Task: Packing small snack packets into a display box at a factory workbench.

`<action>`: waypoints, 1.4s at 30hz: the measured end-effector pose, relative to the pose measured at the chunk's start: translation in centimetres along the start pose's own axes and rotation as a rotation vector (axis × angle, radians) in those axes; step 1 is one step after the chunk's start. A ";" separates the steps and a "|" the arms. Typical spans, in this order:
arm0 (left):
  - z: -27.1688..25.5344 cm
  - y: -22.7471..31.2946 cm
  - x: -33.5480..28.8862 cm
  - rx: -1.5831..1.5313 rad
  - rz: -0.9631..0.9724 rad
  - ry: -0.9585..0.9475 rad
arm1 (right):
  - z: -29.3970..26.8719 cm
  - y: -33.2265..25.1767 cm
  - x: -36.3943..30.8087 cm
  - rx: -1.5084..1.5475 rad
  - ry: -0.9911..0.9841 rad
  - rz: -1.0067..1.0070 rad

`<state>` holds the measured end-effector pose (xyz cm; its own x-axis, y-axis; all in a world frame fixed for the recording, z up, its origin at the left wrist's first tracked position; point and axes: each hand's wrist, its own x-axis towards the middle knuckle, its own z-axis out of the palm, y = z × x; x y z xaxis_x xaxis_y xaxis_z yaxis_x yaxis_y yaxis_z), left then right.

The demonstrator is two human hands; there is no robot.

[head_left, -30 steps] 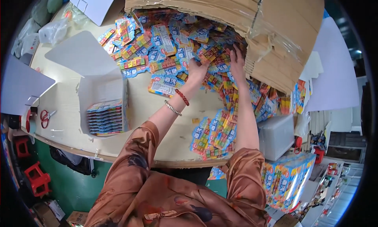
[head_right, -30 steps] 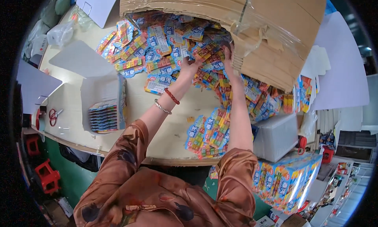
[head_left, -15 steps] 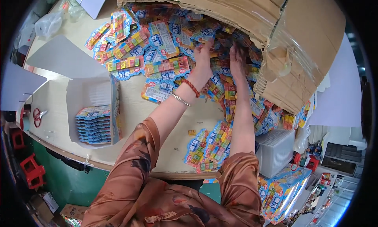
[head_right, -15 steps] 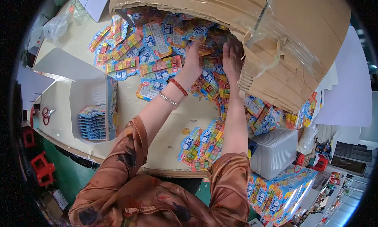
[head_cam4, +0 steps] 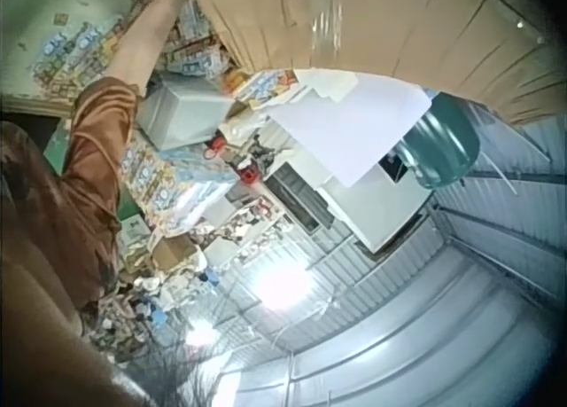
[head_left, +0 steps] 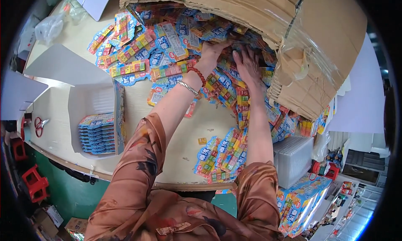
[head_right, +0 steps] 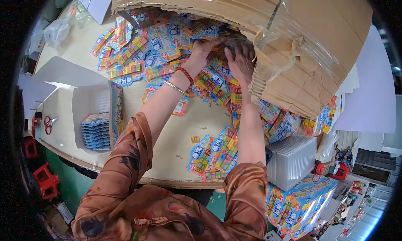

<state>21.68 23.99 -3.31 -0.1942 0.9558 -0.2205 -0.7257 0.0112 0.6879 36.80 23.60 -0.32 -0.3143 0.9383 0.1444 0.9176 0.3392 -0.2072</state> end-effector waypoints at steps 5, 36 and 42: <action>-0.5 -2.1 0.9 0.157 0.192 0.225 | -0.1 -1.7 -1.0 -0.071 0.041 0.023; -15.3 8.1 -25.4 0.148 -0.017 0.048 | 0.6 -15.5 -21.4 0.106 0.250 -0.239; -16.0 6.7 -27.8 0.098 0.027 0.100 | 1.6 -14.1 -22.2 0.542 0.312 -0.310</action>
<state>11.66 -7.25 -3.63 -0.2813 0.9223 -0.2651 -0.6523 0.0188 0.7577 30.48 -1.91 -2.13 -0.3834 0.7570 0.5291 0.5204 0.6504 -0.5533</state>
